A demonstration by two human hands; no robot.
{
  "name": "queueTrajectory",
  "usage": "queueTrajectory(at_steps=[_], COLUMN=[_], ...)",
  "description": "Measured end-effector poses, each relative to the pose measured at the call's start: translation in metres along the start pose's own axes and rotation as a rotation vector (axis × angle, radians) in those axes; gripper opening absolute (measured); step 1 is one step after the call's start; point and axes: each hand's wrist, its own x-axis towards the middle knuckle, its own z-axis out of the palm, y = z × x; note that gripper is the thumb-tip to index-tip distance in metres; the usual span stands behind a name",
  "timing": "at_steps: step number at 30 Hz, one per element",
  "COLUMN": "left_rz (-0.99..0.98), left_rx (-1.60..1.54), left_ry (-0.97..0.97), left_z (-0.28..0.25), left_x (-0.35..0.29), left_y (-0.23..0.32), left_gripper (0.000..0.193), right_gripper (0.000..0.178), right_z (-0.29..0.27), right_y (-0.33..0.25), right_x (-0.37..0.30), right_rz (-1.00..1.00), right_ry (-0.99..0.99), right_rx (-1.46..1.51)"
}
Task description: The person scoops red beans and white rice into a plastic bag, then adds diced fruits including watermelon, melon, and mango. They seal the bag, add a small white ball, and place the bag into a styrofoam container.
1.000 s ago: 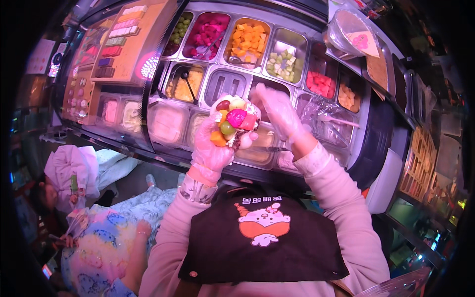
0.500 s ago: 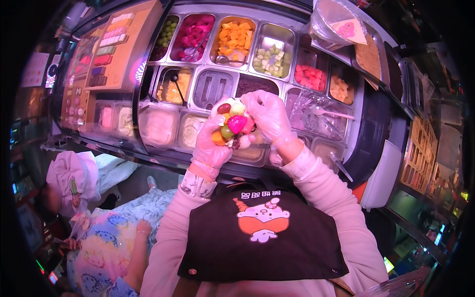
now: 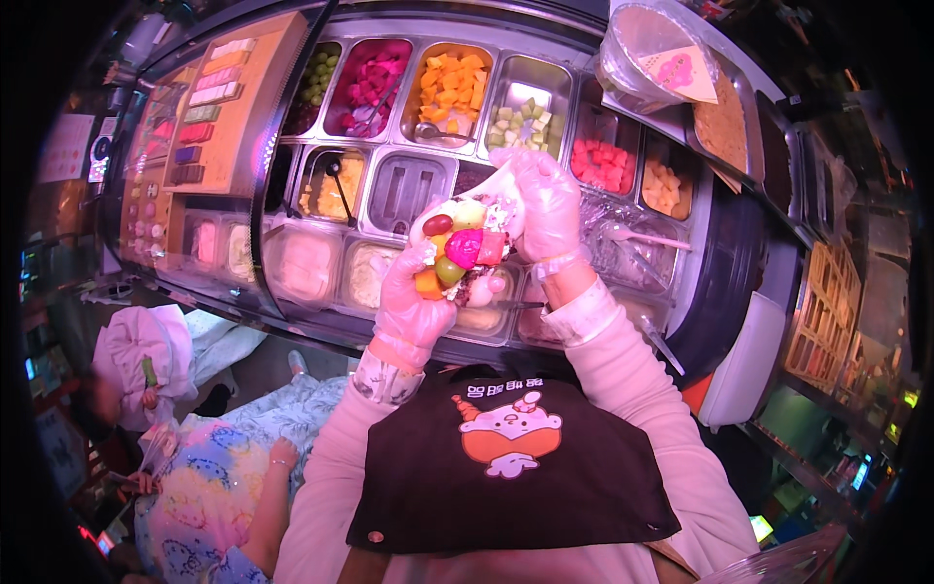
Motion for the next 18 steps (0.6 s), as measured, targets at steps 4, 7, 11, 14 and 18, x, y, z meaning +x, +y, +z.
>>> queueTrajectory(at_steps=[4,7,11,14,18], left_rz=[-0.029,-0.044,-0.062,-0.089,-0.113], left_rx=[-0.025,0.020,0.096,0.178,0.140], left_ry=[0.003,0.010,-0.014,0.070,0.080], left_z=[-0.002,0.002,0.006,0.010,0.015], left_x=[0.008,0.014,0.023,0.031,0.037], left_y=[0.002,0.004,0.008,0.010,0.011], left_gripper=[0.063,0.063,0.062,0.060,0.055], right_gripper=[0.026,0.027,0.024,0.027,0.028], right_z=[-0.012,-0.020,-0.023,-0.018,-0.009], right_y=[-0.014,-0.023,-0.035,-0.047,-0.064], right_x=[0.012,0.018,0.024,0.021,0.021], right_rz=[0.074,-0.031,-0.046,-0.042,-0.007], right_ry=[-0.016,0.005,0.048,0.042,0.003], right_rx=[0.042,-0.025,-0.129,-0.149,-0.148])
